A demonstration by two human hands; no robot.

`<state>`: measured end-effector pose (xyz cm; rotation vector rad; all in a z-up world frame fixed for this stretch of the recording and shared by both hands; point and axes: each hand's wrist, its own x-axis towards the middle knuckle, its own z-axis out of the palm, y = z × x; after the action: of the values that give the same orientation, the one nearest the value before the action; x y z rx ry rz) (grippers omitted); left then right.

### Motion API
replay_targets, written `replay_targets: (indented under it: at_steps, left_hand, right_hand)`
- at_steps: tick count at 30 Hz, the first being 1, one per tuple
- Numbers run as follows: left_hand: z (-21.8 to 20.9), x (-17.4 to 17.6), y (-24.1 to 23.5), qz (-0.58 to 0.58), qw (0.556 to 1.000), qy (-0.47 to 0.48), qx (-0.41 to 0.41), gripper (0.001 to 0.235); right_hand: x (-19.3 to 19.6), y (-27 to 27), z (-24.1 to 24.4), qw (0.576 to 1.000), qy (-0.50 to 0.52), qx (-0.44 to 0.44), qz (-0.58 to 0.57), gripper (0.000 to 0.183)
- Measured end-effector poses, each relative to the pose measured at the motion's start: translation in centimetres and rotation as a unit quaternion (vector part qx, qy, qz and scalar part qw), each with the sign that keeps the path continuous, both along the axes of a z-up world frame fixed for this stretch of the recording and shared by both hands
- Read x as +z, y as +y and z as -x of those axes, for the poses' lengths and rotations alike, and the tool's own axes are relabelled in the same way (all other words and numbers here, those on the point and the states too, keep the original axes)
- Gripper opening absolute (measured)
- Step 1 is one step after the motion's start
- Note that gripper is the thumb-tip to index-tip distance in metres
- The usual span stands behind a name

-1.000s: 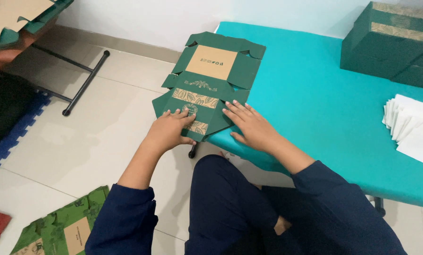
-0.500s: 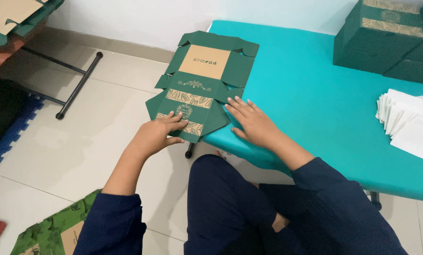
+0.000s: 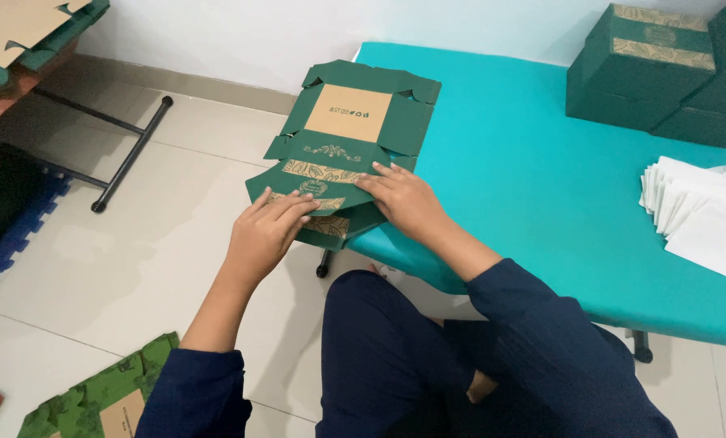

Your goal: Assembling a decorative cardboard box from a flat template by folding and tucking flaps.

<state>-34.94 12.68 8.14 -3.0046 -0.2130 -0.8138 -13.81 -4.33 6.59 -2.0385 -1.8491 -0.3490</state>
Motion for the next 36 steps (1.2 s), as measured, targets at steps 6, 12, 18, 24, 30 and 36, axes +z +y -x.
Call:
replay_targets:
  at_steps: [6, 12, 18, 24, 30, 36]
  left_hand:
    - [-0.9, -4.7, 1.7, -0.028, 0.953, -0.301, 0.035, 0.077]
    - [-0.5, -3.9, -4.1, 0.04, 0.993, -0.108, 0.008, 0.052]
    - [-2.0, -2.3, -4.9, 0.114, 0.979, -0.17, -0.008, 0.05]
    - [-4.9, -2.2, -9.0, 0.128, 0.976, -0.159, -0.08, 0.048]
    - [-8.4, -3.6, -17.3, 0.084, 0.945, 0.038, -0.315, 0.083]
    - [-10.6, -6.2, -18.7, 0.067, 0.934, 0.025, -0.35, 0.034]
  right_hand:
    - [3.8, 1.9, -2.3, 0.982, 0.043, -0.117, -0.145, 0.03]
    - [15.1, -2.3, -3.7, 0.927, 0.009, -0.033, -0.373, 0.013]
    - [18.0, -11.8, -11.7, 0.926, -0.023, -0.049, -0.372, 0.01]
    - [13.3, -18.4, -18.5, 0.939, 0.133, -0.231, -0.216, 0.023]
    - [3.8, -19.2, -21.1, 0.886, 0.265, -0.377, -0.046, 0.05]
    - [0.2, -21.9, -21.1, 0.908, 0.02, -0.397, 0.131, 0.075]
